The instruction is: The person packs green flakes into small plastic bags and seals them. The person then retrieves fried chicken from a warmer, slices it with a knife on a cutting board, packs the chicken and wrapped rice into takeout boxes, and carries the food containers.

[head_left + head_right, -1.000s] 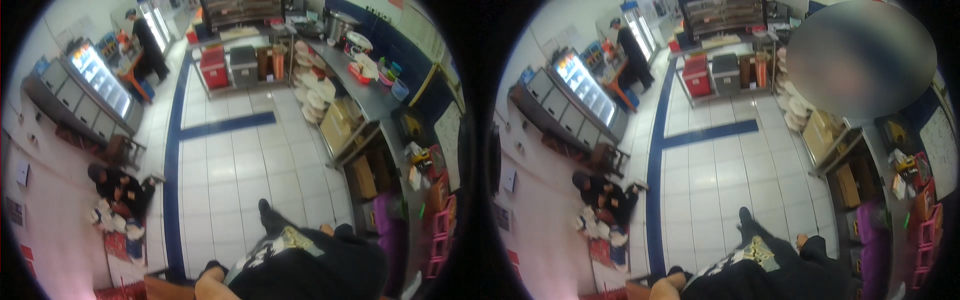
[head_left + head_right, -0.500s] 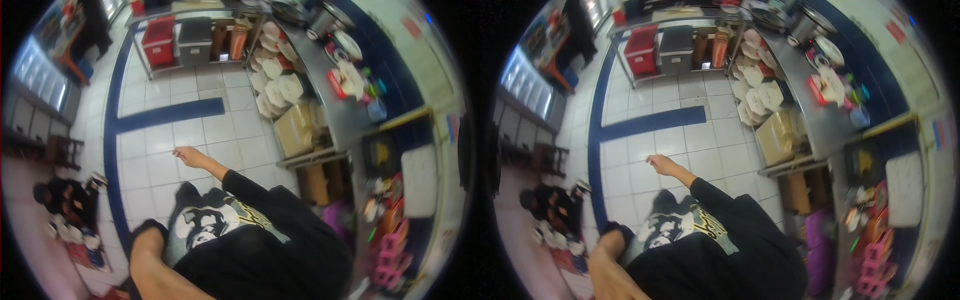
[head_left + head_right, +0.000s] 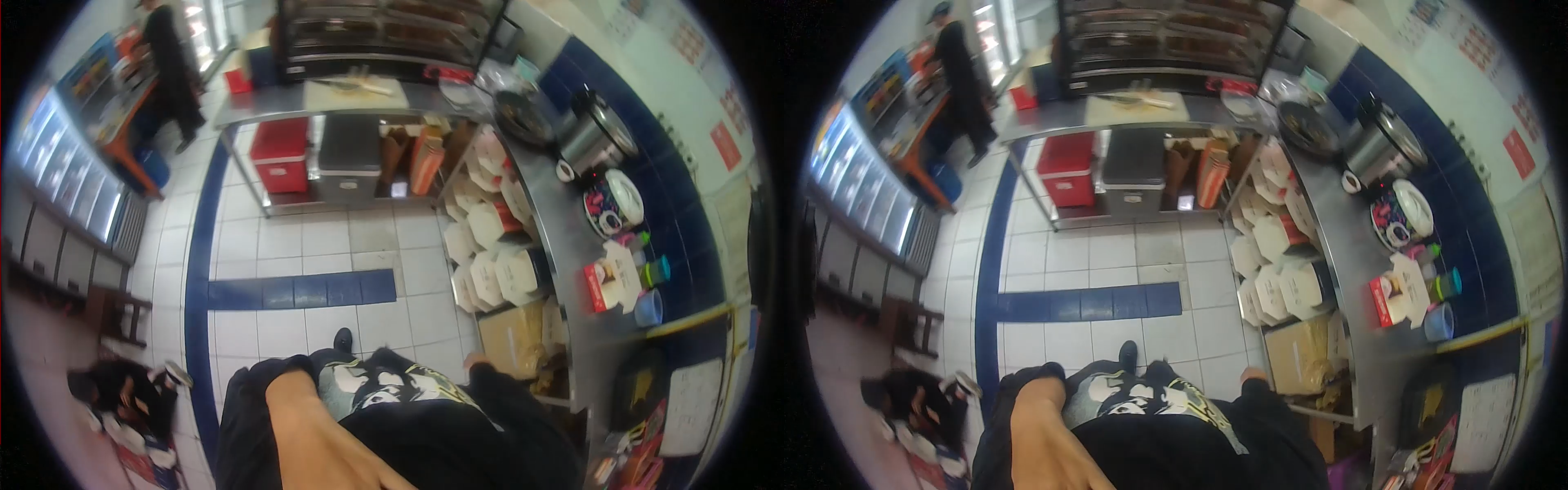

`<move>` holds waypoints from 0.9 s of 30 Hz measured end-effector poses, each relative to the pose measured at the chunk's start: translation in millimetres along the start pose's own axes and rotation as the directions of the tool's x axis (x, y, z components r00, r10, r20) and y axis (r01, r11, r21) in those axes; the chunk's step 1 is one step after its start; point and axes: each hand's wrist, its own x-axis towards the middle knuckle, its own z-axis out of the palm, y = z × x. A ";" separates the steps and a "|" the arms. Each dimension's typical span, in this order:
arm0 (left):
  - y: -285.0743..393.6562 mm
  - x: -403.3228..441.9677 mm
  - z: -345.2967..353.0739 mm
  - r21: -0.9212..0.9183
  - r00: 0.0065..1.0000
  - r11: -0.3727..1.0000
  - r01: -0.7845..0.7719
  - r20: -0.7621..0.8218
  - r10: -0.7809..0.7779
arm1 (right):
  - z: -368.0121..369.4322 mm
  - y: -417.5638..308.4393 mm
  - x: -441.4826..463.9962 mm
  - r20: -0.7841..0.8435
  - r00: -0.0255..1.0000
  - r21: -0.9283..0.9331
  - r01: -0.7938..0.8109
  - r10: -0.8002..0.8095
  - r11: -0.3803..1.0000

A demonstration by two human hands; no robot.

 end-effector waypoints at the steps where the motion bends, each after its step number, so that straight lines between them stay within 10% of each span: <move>1: -14.8 -4.3 -26.1 -0.062 1.000 0.998 -0.002 0.000 0.002 | -25.6 -1.0 15.8 -0.001 0.999 0.035 -0.038 0.038 0.999; 4: -59.6 -29.9 -84.3 -0.155 0.988 0.976 -0.150 -0.002 0.152 | -124.7 -35.2 84.0 -0.205 0.973 0.209 0.147 -0.103 0.967; 5: -71.1 -39.6 -105.5 -0.167 0.980 0.967 -0.194 0.008 0.198 | -165.0 -54.2 82.0 -0.240 0.967 0.700 0.113 0.083 0.706; 6: -83.1 -45.1 -134.7 -0.179 0.978 0.963 -0.203 0.004 0.208 | -183.4 -60.4 123.1 -0.377 0.924 0.760 0.269 0.063 0.591; 8: -106.6 -49.6 -195.7 -0.204 0.974 0.953 -0.223 -0.002 0.227 | -239.5 -76.8 195.7 -0.524 0.850 0.772 0.445 0.058 0.453; 10: -122.2 -52.1 -278.3 -0.207 0.980 0.977 -0.052 0.180 0.090 | -341.5 -100.6 245.2 -0.816 0.577 0.407 0.618 -0.037 0.673; 11: -132.9 -51.6 -310.1 -0.189 0.980 0.981 -0.046 0.180 0.080 | -396.5 -114.6 266.9 -0.803 0.597 0.433 0.593 -0.009 0.679; 12: -142.0 -52.0 -340.0 -0.265 0.998 0.964 -0.026 0.046 0.040 | -452.0 -127.5 291.4 -0.780 0.626 0.461 0.561 0.012 0.687; 14: -159.8 -53.5 -390.1 -0.295 0.977 0.955 -0.025 -0.211 -0.039 | -531.0 -147.9 379.1 -0.935 0.354 0.260 0.703 -0.008 0.662; 17: -170.1 -86.7 -447.8 -0.309 0.894 0.938 0.154 -0.360 -0.265 | -654.1 -188.6 402.0 -0.854 0.518 0.364 0.659 -0.047 0.658; 20: -174.8 -134.1 -479.5 -0.323 0.716 0.926 0.195 -0.598 -0.360 | -693.3 -216.5 446.3 -0.868 0.496 0.303 0.559 -0.019 0.772; 23: -168.8 -171.1 -472.6 -0.281 0.199 0.834 0.475 -0.889 -0.412 | -696.3 -231.1 467.0 -0.891 0.452 0.254 0.426 0.039 0.868; 27: -151.3 -197.1 -502.4 -0.323 -0.087 0.575 0.751 -0.913 -0.399 | -699.6 -231.4 470.0 -0.872 0.489 0.155 0.264 0.006 0.952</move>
